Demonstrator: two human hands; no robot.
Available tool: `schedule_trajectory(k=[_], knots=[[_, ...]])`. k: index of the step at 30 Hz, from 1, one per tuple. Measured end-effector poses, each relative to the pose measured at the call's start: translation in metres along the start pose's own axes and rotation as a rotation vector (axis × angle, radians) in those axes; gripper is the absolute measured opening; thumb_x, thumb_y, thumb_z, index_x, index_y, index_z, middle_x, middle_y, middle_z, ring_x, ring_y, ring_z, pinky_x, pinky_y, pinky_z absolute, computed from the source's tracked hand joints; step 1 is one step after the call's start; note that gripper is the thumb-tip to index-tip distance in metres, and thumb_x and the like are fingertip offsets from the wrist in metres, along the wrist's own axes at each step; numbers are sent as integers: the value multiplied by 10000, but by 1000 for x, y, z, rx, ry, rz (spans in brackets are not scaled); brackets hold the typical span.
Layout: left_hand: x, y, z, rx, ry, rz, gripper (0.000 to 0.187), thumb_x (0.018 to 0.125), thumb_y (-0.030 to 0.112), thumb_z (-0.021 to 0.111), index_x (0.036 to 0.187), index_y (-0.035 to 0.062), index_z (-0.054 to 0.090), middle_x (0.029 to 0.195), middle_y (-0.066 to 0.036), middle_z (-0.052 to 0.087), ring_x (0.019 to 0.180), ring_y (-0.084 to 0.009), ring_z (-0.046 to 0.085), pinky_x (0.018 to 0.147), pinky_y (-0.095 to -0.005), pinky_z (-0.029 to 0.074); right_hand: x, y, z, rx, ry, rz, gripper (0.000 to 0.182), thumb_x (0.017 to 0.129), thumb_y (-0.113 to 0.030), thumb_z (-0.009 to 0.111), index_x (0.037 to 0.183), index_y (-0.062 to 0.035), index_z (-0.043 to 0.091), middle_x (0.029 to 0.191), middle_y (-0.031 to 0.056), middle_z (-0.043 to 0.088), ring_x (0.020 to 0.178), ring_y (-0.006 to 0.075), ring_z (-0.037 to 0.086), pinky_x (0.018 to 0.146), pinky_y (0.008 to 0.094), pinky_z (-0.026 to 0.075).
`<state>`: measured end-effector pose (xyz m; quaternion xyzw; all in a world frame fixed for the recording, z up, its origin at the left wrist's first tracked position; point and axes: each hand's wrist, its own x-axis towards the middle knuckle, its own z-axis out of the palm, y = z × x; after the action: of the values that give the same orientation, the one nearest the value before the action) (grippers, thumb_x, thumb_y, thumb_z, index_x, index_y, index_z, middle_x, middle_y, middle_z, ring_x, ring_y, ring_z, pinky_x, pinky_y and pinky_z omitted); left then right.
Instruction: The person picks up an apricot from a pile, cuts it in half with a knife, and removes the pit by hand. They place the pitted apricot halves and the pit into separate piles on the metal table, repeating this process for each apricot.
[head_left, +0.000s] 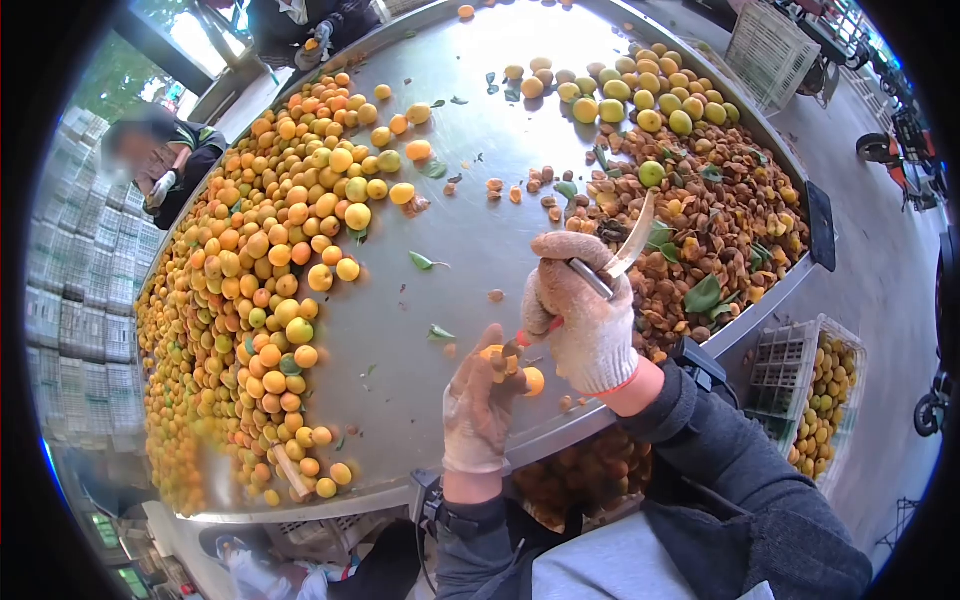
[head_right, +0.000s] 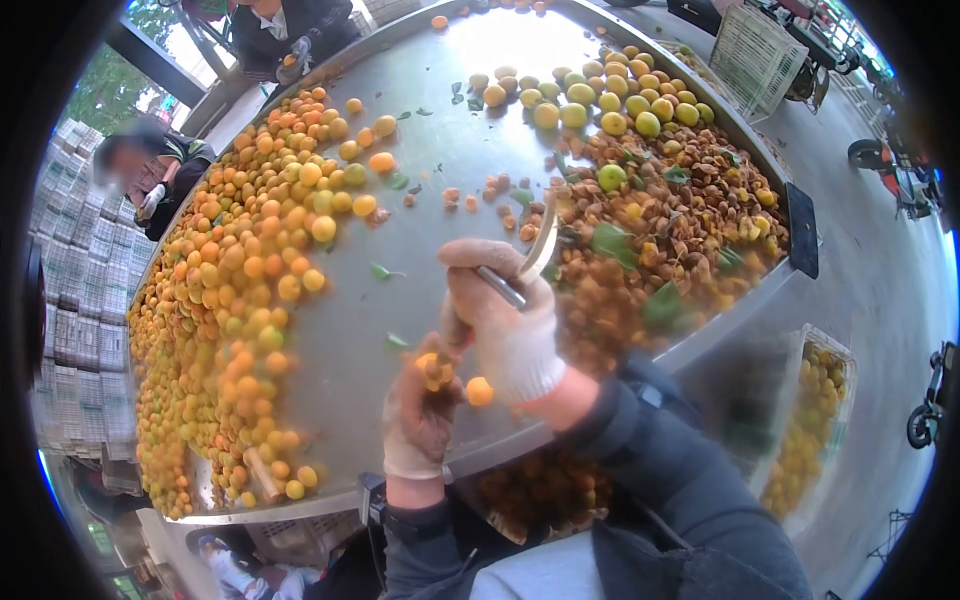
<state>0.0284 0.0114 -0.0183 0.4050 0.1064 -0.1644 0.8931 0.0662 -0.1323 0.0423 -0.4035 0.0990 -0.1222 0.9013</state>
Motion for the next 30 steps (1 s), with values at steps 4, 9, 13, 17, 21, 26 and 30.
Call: schedule_trajectory(k=[4, 9, 13, 17, 21, 26, 30], knots=[[-4, 1, 15, 204, 62, 34, 456, 941, 192, 613, 1294, -74, 500, 1032, -121, 637, 868, -142, 624, 764, -259, 531, -4, 9, -7, -293, -155, -221, 145, 905, 3, 521, 1008, -20, 621, 598, 19, 499, 448, 107, 469, 400, 258, 346], [-4, -3, 19, 164, 68, 3, 466, 930, 188, 628, 1285, -87, 503, 1041, -140, 638, 883, -175, 628, 757, -265, 527, 14, 1, -17, 169, -80, 242, 166, 873, 3, 552, 1010, -43, 631, 663, -8, 509, 488, 68, 426, 437, 235, 324], [-1, 0, 12, 7, 20, -73, 521, 941, 261, 612, 1295, -99, 485, 1052, -142, 617, 887, -198, 618, 730, -277, 516, 30, 22, -23, 292, 49, 314, 181, 892, -26, 497, 1053, -69, 569, 594, -33, 336, 440, 71, 306, 410, 233, 225], [4, -6, -8, -102, -128, -108, 556, 947, 310, 596, 1301, -101, 477, 1044, -124, 601, 880, -187, 604, 718, -286, 503, 34, 29, -25, 429, 74, 461, 148, 939, -58, 484, 1063, -105, 552, 587, -40, 316, 418, 65, 298, 361, 212, 249], [2, -4, -10, -96, -180, -168, 521, 947, 269, 593, 1312, -83, 471, 1028, -97, 599, 867, -177, 602, 726, -300, 500, 36, 35, -34, 596, -170, 598, 155, 949, -68, 470, 1085, -97, 536, 588, -36, 308, 415, 72, 302, 348, 213, 247], [5, -6, -8, 100, 139, 27, 418, 920, 119, 613, 1285, -52, 503, 1042, -98, 606, 890, -192, 622, 779, -323, 527, 32, 16, -24, 185, 5, 394, 151, 917, -45, 519, 1045, -80, 591, 635, -19, 442, 451, 76, 374, 382, 226, 308], [13, 3, -20, -41, 214, 124, 331, 895, 96, 626, 1211, 19, 562, 1080, -89, 612, 941, -193, 617, 805, -327, 541, 20, 28, -26, -620, -430, -171, 181, 884, -39, 577, 1048, -56, 651, 752, 8, 601, 654, 122, 575, 578, 273, 482]])
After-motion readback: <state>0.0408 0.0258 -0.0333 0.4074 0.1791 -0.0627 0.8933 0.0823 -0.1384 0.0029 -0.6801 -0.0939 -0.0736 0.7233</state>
